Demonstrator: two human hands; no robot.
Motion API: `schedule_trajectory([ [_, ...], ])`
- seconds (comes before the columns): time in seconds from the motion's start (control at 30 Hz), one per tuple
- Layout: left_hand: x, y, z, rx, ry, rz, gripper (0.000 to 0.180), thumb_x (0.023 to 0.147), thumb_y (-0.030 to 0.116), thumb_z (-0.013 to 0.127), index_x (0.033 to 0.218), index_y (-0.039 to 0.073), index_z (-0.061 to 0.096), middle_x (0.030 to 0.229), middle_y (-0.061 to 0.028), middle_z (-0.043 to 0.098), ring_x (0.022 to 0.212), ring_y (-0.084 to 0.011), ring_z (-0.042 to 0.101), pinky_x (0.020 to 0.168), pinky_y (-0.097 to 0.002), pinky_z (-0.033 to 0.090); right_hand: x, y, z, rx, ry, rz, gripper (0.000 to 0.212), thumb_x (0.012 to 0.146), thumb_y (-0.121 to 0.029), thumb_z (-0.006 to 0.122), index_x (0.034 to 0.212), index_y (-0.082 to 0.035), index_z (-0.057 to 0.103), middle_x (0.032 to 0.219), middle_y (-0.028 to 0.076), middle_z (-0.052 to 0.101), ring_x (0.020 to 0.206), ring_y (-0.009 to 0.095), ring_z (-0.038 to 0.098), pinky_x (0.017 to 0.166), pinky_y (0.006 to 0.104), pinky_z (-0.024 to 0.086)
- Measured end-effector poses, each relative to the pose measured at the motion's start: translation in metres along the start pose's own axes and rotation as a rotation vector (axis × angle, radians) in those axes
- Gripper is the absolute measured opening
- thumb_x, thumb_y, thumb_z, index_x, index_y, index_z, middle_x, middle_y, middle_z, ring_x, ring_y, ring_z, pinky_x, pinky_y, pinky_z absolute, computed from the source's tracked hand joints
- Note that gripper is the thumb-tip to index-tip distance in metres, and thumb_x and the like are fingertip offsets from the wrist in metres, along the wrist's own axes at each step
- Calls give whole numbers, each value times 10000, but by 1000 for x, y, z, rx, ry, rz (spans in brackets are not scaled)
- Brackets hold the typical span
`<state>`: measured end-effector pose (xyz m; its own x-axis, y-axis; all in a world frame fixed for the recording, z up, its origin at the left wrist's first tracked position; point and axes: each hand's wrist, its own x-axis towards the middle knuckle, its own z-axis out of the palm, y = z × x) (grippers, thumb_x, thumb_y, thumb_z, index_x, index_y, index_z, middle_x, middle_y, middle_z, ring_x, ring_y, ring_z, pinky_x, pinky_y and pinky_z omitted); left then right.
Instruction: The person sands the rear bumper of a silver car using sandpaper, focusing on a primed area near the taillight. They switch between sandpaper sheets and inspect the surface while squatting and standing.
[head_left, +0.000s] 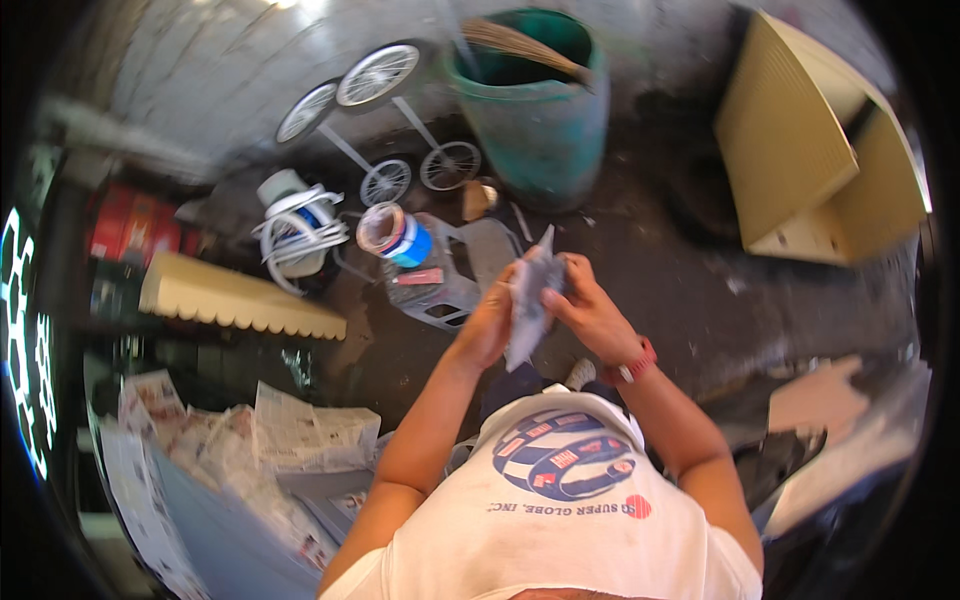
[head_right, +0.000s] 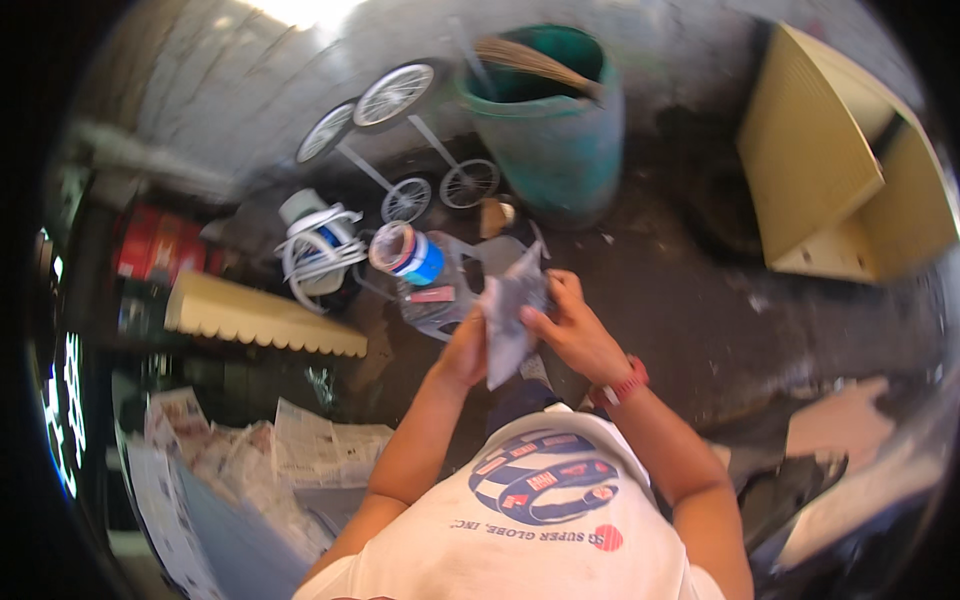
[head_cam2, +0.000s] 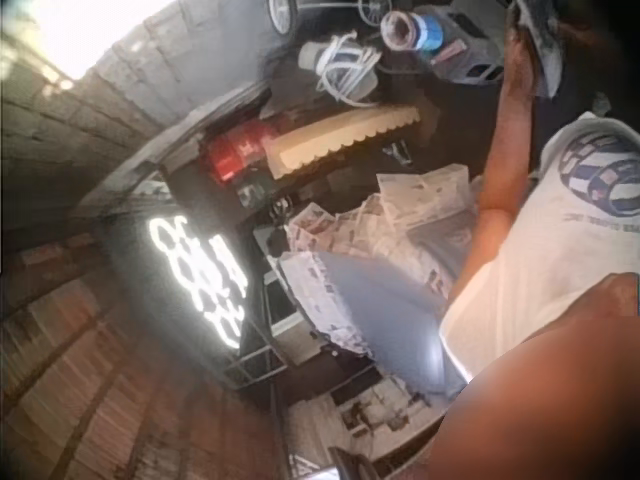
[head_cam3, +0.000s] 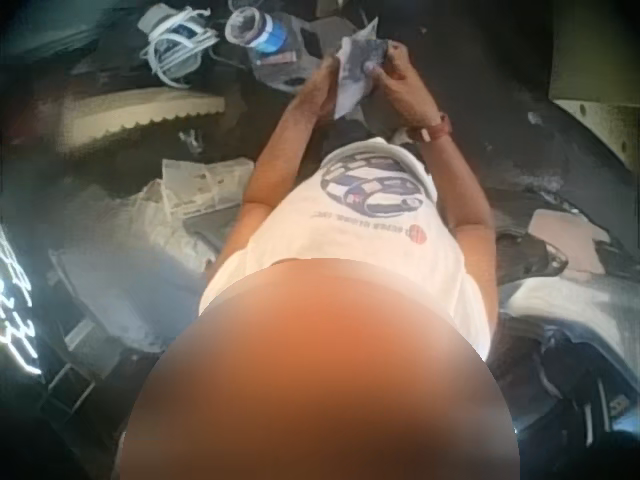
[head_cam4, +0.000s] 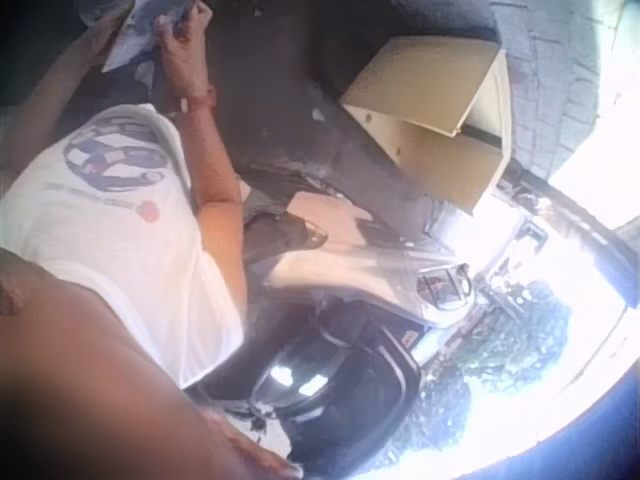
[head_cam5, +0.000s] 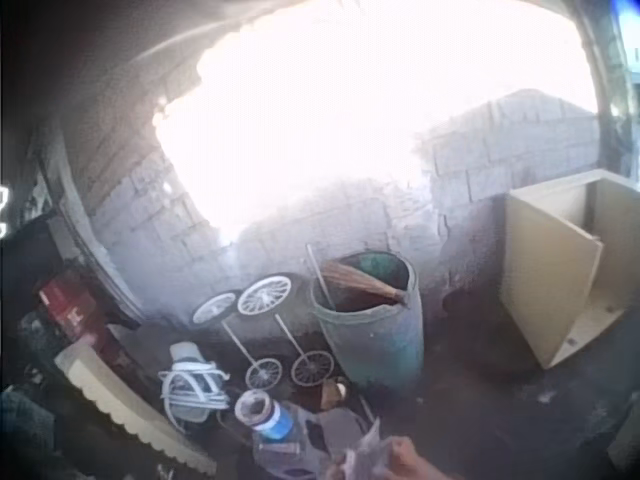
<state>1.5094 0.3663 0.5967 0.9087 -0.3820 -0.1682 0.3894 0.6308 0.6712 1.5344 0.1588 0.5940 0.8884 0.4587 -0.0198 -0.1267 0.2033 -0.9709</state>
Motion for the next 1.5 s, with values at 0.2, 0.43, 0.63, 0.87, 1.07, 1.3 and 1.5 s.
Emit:
schedule_trajectory([
  [0.2, 1, 3, -1, 406, 165, 340, 582, 970, 77, 811, 1494, 50, 561, 1368, -47, 690, 1241, -144, 653, 1114, -352, 506, -21, 46, -25, 829, 123, 30, 425, 1113, -398, 604, 1347, -45, 641, 1216, 105, 750, 1127, 293, 722, 939, 446, 582],
  [0.43, -15, 13, 19, 1166, 194, 576, 324, 1052, 130, 704, 1351, 13, 660, 1173, -127, 761, 1089, -224, 704, 964, -378, 522, -4, 20, -39, 669, -39, 193, 332, 1118, -420, 588, 976, -121, 622, 654, -15, 565, 537, 158, 574, 519, 372, 502],
  [0.63, -19, 8, 23, 1011, 186, 203, 364, 1032, 281, 740, 1256, -1, 689, 1096, -200, 761, 995, -309, 730, 895, -399, 541, 21, -10, -15, -167, 270, -31, 239, 1097, -204, 671, 1259, -40, 606, 1095, 7, 678, 929, 81, 626, 836, 273, 536],
  [0.87, -40, 5, -16, 897, 319, 156, 324, 988, 239, 761, 1150, -37, 715, 1061, -130, 785, 991, -209, 740, 906, -365, 562, 49, -10, -47, -335, 364, -328, 128, 1049, -136, 738, 1124, -52, 679, 999, -37, 702, 831, 35, 593, 740, 248, 501],
  [1.07, -35, 9, -44, 919, 1020, 119, 402, 934, 331, 827, 1099, -22, 730, 1052, -164, 787, 974, -255, 759, 797, -392, 575, 26, -12, -47, -444, -310, 59, 279, 972, -19, 737, 1248, -59, 722, 983, 65, 746, 793, 116, 664, 720, 307, 531],
  [1.3, -32, 0, -41, 905, 582, 502, 298, 939, 207, 784, 1121, -25, 736, 1023, -236, 786, 956, -403, 770, 844, -457, 589, -2, -36, 48, -1023, -143, -724, 588, 817, 116, 645, 1365, -87, 709, 1241, 160, 693, 1066, 367, 694, 886, 430, 592],
  [1.5, -43, 0, -17, 1079, 499, 103, 441, 934, 74, 785, 1339, 1, 626, 1270, -129, 724, 1163, -223, 695, 1013, -394, 546, 42, 48, -37, -1281, -17, 183, 551, 948, -9, 564, 1490, -107, 558, 987, 236, 746, 895, 448, 723, 801, 573, 574],
])
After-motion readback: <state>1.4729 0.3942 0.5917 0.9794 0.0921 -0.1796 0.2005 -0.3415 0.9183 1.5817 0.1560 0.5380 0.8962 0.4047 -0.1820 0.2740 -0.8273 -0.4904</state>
